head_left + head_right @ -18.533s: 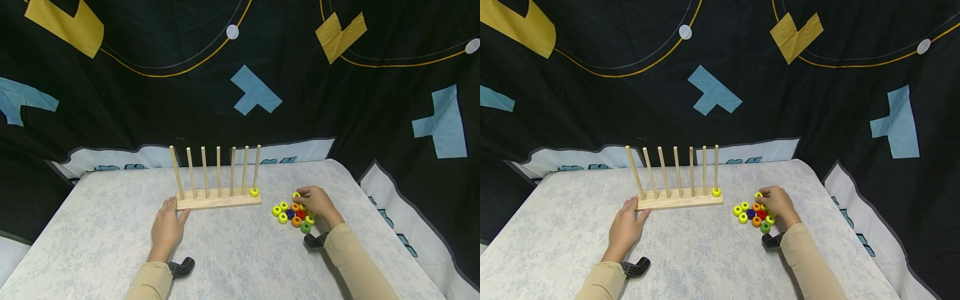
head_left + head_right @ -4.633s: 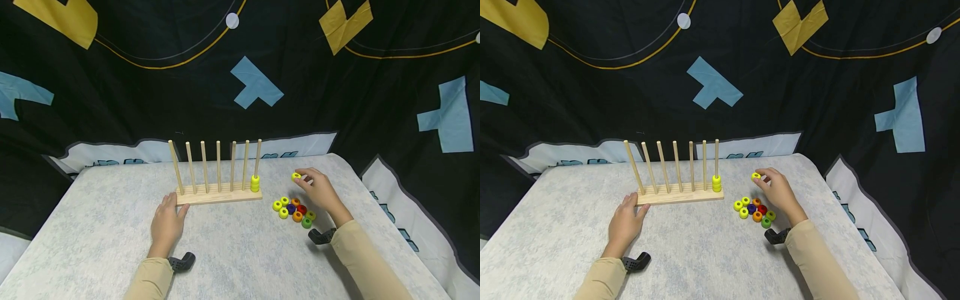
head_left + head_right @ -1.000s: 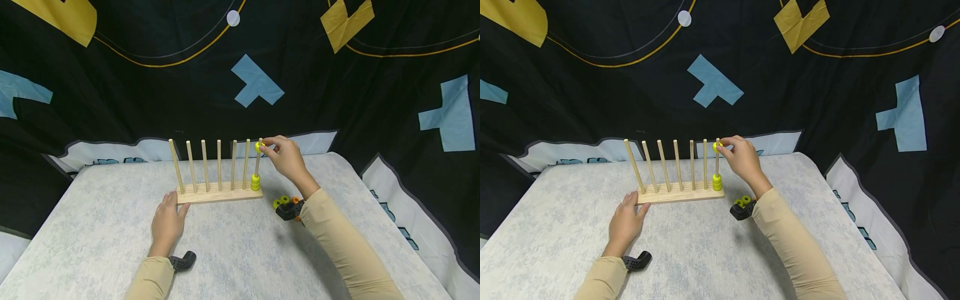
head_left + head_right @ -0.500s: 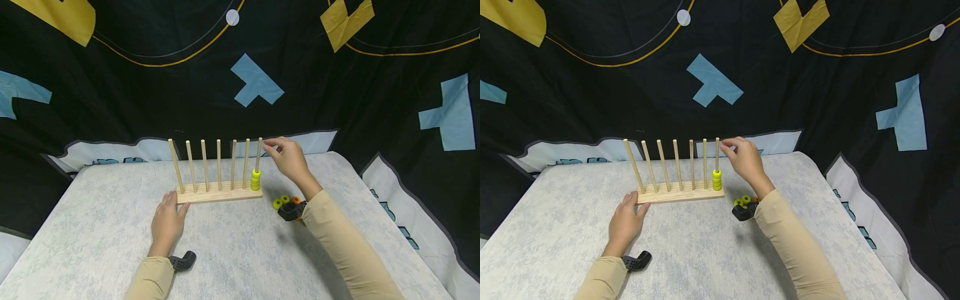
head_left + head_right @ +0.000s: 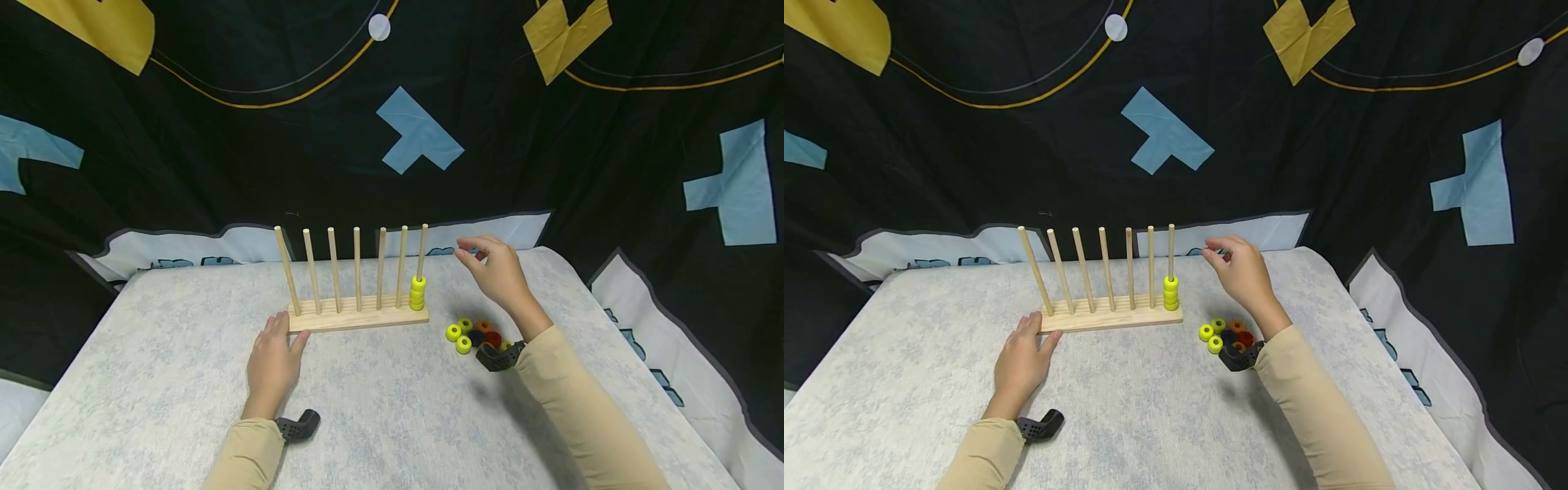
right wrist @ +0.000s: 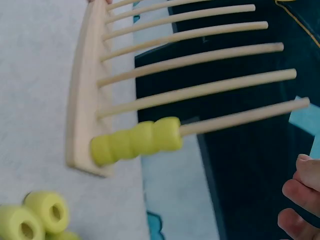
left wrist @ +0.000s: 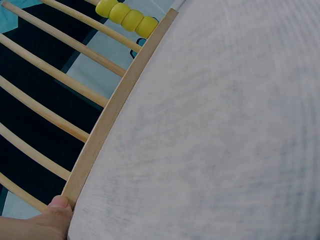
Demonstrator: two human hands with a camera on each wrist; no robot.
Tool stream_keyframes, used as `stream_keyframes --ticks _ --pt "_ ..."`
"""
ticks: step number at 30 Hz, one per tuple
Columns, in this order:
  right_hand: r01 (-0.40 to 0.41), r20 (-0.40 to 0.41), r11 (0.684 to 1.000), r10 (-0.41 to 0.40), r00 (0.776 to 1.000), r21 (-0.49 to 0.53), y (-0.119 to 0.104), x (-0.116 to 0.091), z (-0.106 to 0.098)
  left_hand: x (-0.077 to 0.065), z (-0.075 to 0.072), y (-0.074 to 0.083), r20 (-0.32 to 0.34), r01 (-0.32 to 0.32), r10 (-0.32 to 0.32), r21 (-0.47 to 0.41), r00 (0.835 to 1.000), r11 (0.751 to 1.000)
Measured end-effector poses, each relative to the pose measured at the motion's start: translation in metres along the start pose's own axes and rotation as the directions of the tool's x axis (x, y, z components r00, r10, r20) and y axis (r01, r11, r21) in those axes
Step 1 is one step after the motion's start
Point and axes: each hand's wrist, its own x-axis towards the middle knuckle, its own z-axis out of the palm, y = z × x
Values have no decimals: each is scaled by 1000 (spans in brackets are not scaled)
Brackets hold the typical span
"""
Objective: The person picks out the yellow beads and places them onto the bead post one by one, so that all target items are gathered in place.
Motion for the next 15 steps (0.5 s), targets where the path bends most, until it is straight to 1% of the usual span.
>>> stream_keyframes --ticks 4,7,10,12,15 --pt "-50 76 998 52 996 -33 15 -10 3 0 0 0 5 0 0 1 1000 1000" --pt "-100 158 994 107 982 -51 27 -18 6 0 1 -1 4 -6 6 3 1000 1000" --pt "-146 258 987 159 953 -69 38 -26 12 0 1 -2 2 -10 10 1 1000 1000" --pt "-175 325 981 194 925 -86 44 -30 16 0 1 -2 -1 -11 11 1 1000 1000" --pt "-192 412 974 225 883 -121 54 -35 22 0 1 -1 -3 -12 12 -1 1000 1000"
